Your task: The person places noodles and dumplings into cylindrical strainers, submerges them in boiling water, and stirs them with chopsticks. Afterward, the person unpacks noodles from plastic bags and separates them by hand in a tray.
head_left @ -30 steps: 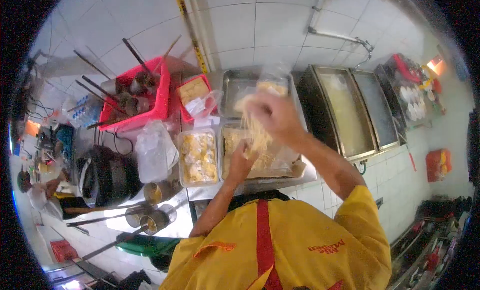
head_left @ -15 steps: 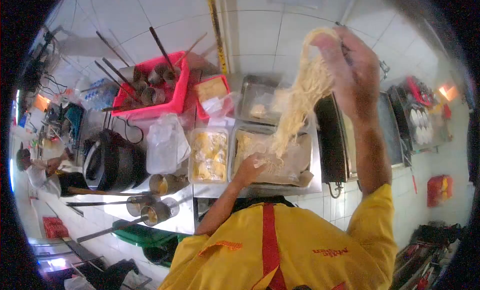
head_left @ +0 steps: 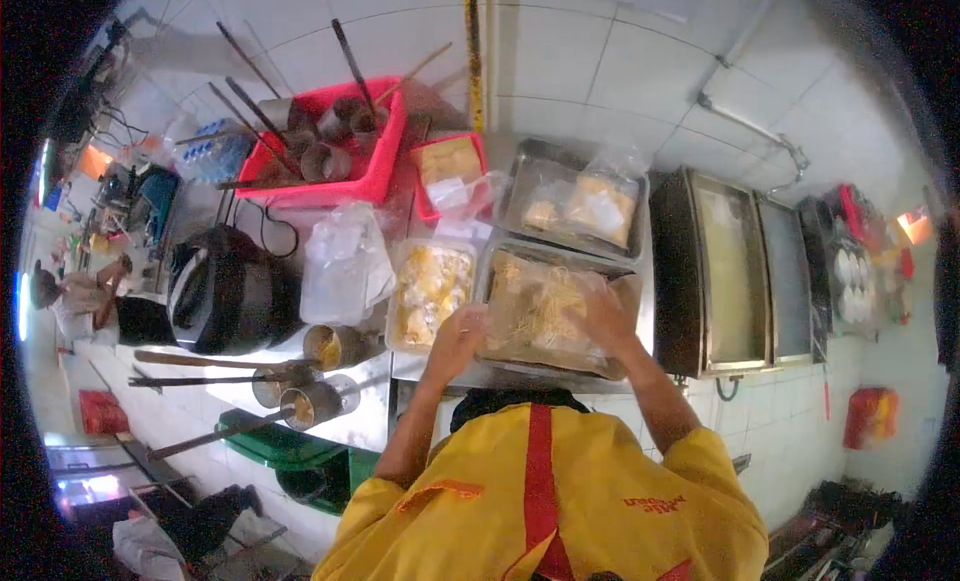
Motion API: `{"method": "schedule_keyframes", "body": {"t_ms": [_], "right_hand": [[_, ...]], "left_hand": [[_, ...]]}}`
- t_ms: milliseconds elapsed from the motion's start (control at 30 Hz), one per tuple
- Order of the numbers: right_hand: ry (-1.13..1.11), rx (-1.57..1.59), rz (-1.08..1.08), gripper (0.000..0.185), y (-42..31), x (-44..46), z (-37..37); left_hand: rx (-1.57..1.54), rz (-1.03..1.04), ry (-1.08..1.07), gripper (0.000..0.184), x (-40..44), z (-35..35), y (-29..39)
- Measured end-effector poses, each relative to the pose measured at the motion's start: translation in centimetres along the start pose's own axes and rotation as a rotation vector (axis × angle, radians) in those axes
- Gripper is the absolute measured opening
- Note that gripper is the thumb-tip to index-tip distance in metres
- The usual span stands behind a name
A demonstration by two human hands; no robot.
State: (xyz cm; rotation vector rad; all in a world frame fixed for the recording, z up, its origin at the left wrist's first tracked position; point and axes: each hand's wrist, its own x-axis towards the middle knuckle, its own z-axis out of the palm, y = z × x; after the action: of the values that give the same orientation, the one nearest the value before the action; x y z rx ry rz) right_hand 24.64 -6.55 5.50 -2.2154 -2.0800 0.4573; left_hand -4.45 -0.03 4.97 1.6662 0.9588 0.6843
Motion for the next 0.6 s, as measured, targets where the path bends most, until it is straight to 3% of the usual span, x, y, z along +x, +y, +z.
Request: {"method": "schedule_keyframes", "body": {"t_ms": [100, 167, 233, 300, 367, 433, 467, 533, 600], "right_hand": [[0.124, 0.089, 0.081, 0.069, -2.2, -0.9, 2.1], [0.132, 0.012, -0.010, 0.071, -2.3, 0.2, 4.3], [0.170, 0.074, 0.015, 0.078, -3.9, 0.4, 3.5], [0.180, 0.027, -0.058, 0.064, -4.0, 0.8, 3.9], [0.253, -0.025, -0.101, 0.064, -1.2, 1.6, 7.7], [0.326, -0.099, -0.116, 0.064, 1.3, 2.1, 11.3], [0.362, 0.000, -0.172, 0.057, 2.6, 2.2, 12.3], [0.403, 0.074, -0.220, 0.050, 6.2, 2.5, 15.7], [0.424, 0.203, -0.138, 0.045, 5.8, 2.5, 14.7]], "left_hand": [[-0.117, -0.108, 0.034, 0.026, -0.1, -1.2, 1.1], [-0.149, 0.000, 0.036, 0.026, 1.4, -1.7, -1.7], [-0.128, 0.031, 0.081, 0.027, 3.3, -3.1, 0.7], [-0.125, 0.081, 0.108, 0.029, 5.8, -5.4, 3.4], [0.096, 0.230, 0.230, 0.034, 8.7, -7.2, 5.5], [0.163, 0.244, 0.307, 0.035, 12.8, -9.5, 5.3], [0.228, 0.241, 0.375, 0.036, 15.5, -10.7, 4.9], [0.157, 0.490, 0.581, 0.038, 22.4, -13.6, 2.5], [0.244, 0.398, 0.772, 0.034, 28.7, -17.9, 2.5]]}}
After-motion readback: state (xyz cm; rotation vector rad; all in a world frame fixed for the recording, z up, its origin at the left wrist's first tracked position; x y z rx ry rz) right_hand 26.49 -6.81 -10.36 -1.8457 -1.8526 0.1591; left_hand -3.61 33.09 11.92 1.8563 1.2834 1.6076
